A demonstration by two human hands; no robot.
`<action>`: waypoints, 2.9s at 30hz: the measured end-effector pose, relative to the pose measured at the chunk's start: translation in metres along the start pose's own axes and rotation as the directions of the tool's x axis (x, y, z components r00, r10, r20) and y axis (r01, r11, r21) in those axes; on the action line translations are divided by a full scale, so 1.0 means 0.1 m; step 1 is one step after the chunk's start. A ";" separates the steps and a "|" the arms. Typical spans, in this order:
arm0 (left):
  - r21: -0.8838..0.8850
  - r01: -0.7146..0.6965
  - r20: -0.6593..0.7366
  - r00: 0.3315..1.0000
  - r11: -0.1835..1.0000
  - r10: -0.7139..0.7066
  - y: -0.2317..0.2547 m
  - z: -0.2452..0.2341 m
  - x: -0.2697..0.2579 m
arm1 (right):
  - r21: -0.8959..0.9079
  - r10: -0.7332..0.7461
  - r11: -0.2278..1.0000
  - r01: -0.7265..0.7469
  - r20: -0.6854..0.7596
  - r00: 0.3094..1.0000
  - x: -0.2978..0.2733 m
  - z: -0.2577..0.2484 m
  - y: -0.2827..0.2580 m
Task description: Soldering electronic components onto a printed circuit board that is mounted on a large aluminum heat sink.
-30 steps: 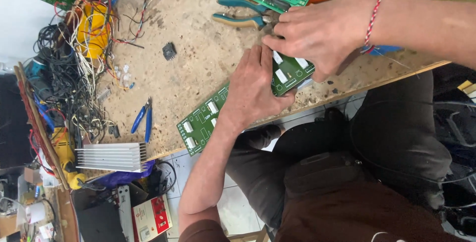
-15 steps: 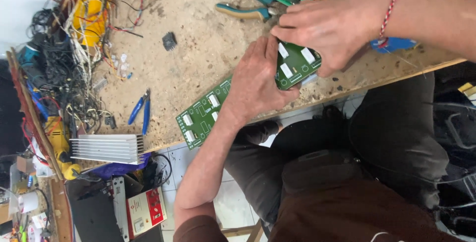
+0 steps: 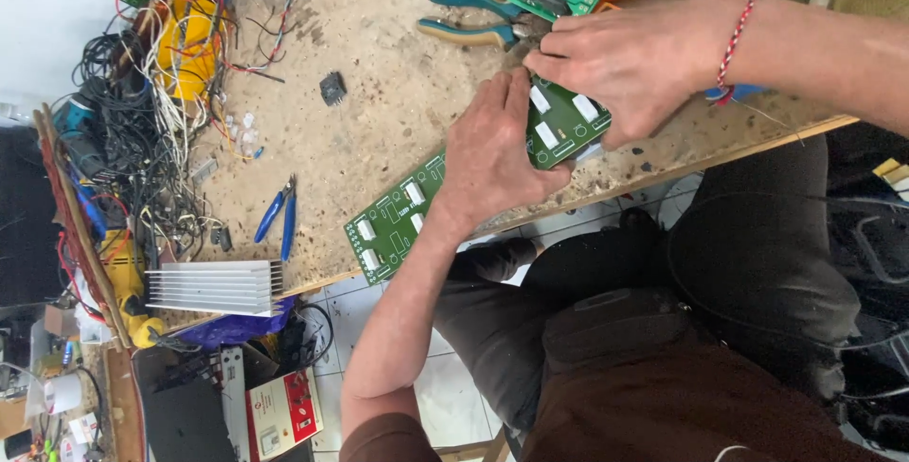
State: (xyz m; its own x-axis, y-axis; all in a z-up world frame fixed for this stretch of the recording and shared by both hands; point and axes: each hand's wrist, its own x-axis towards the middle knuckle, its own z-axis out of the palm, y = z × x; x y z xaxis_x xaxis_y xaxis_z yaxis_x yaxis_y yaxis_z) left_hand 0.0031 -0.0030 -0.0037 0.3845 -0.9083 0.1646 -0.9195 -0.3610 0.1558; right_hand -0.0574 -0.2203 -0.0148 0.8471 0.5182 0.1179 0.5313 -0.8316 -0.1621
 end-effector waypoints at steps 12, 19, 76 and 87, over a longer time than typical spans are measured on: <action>-0.101 -0.050 -0.028 0.998 0.994 0.048 0.00 -0.05 -0.01 | 0.080 -0.019 0.997 0.020 -0.010 1.000 0.02 0.11 0.13; -0.042 -0.064 -0.051 0.997 0.997 0.062 -0.03 0.02 -0.02 | -0.266 0.157 0.956 -0.122 0.116 0.981 -0.01 -0.04 -0.10; -0.664 0.204 -0.369 0.747 0.719 -0.553 -0.38 0.26 -2.24 | -0.167 0.313 0.946 -0.277 0.258 0.914 -0.09 -0.20 -0.35; -0.773 -0.386 -0.634 0.467 0.503 -0.616 -0.32 0.57 -1.92 | 0.641 0.362 0.766 -0.054 -0.360 0.860 -0.29 0.82 -0.36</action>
State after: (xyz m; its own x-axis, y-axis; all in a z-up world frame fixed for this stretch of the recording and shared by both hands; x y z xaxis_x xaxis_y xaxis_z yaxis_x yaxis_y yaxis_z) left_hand -0.0455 0.1707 -0.0957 0.7984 -0.0680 0.5983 -0.5473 0.3323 0.7681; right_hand -0.0999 -0.1889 -0.0927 0.9157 0.0721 0.3954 0.3698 -0.5365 -0.7586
